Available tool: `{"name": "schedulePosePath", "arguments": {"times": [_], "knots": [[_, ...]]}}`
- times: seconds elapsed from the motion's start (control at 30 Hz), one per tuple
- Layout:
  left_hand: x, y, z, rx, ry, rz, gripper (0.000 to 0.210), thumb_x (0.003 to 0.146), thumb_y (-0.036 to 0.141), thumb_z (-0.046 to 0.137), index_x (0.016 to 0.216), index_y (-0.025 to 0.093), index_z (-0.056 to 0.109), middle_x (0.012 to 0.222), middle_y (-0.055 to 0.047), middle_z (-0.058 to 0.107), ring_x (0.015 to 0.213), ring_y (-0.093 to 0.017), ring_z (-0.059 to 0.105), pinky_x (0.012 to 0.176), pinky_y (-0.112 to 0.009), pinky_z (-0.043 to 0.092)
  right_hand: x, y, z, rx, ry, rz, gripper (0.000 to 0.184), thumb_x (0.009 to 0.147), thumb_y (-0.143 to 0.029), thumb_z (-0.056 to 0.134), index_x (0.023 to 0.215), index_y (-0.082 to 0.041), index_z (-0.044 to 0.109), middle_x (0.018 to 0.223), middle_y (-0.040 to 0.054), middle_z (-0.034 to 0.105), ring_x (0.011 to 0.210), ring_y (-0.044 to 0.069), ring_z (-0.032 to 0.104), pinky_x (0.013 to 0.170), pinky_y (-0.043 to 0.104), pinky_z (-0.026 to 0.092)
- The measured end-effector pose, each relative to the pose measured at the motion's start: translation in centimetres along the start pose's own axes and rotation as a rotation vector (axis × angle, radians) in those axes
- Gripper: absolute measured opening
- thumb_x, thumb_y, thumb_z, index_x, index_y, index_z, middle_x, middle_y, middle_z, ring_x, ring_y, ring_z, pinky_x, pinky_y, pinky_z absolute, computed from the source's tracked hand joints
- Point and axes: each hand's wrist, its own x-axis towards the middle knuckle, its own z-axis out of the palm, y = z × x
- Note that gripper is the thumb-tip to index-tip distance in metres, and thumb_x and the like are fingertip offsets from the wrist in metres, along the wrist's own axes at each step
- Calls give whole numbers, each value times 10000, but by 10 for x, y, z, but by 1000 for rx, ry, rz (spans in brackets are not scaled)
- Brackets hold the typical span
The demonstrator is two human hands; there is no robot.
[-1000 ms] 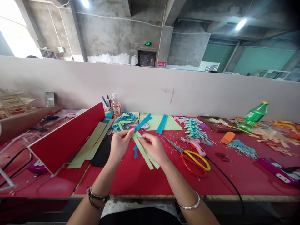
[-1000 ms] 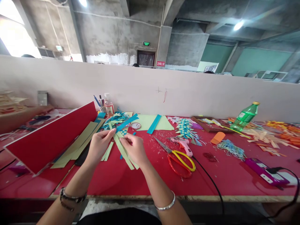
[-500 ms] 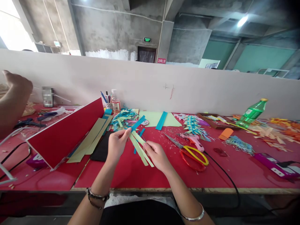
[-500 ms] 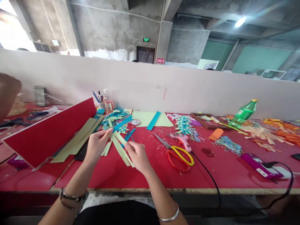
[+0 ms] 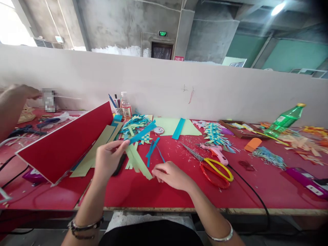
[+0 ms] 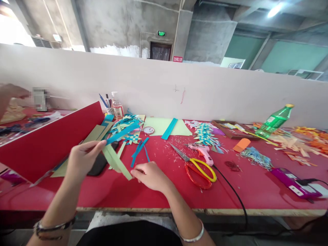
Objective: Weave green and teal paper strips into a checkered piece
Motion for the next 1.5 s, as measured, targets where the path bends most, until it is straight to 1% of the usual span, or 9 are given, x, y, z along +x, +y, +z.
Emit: {"name": "schedulePosePath", "arguments": {"times": [0.17, 0.3, 0.43, 0.6, 0.77, 0.97, 1.07, 1.37, 1.5], "knots": [[9, -14, -29, 51, -2, 57, 302, 653, 436, 580, 599, 149, 656, 463, 28, 496, 455, -83, 387, 407, -181, 293, 36, 3, -11, -146, -91, 46, 215, 805, -332, 454, 826, -186, 611, 719, 21, 644, 648, 124, 573, 570, 211, 370], [4, -9, -31, 75, -31, 151, 292, 675, 420, 574, 576, 154, 643, 487, 18, 533, 468, -89, 422, 421, -179, 323, 87, 2, 10, -383, 131, 204, 367, 801, -456, 423, 932, -165, 604, 874, 89, 660, 825, 188, 601, 679, 257, 416], [-3, -3, -26, 131, -45, 243, 274, 712, 396, 562, 610, 160, 654, 555, 9, 599, 491, -89, 472, 450, -171, 361, 126, -1, 39, -426, 158, 302, 462, 739, -522, 473, 882, -110, 626, 928, 184, 640, 911, 296, 578, 713, 353, 430], [-8, -2, -27, 197, -37, 304, 240, 738, 362, 557, 650, 167, 667, 644, -5, 646, 545, -96, 533, 504, -168, 397, 143, 5, 57, -350, 176, 302, 197, 690, -261, 587, 836, -136, 625, 945, 154, 637, 931, 269, 571, 738, 338, 421], [-10, -4, -27, 193, -34, 303, 248, 744, 377, 545, 667, 178, 671, 670, -13, 654, 583, -115, 562, 535, -177, 412, 137, 21, 38, -102, 203, 215, 137, 724, -245, 532, 647, -148, 590, 710, 62, 636, 752, 188, 592, 654, 274, 424], [-9, -8, -20, 169, -47, 234, 290, 726, 419, 535, 631, 176, 663, 618, -12, 633, 543, -115, 523, 508, -185, 391, 99, 31, -22, 276, 263, 91, 224, 793, -305, 422, 904, -170, 562, 779, 6, 619, 676, 100, 569, 607, 212, 431], [-10, -10, -14, 130, -71, 167, 313, 712, 430, 531, 594, 166, 650, 513, 8, 569, 475, -98, 453, 455, -182, 353, 76, 34, -39, 479, 312, 72, 236, 771, -374, 470, 859, -184, 579, 759, -5, 599, 718, 100, 554, 673, 222, 419], [-13, -15, 6, 32, -119, 25, 340, 700, 444, 525, 620, 145, 665, 542, -5, 582, 520, -122, 478, 455, -185, 364, 51, 44, -22, 829, 292, -1, 274, 711, -444, 556, 603, -193, 571, 1114, 9, 543, 1099, 158, 440, 926, 280, 298], [-14, -14, 16, -15, -127, -48, 324, 701, 432, 541, 654, 139, 672, 565, -8, 611, 541, -128, 515, 461, -175, 379, 51, 45, -21, 943, 354, -28, 375, 712, -487, 513, 497, -187, 449, 1074, 20, 570, 1095, 179, 453, 907, 299, 335]]}}
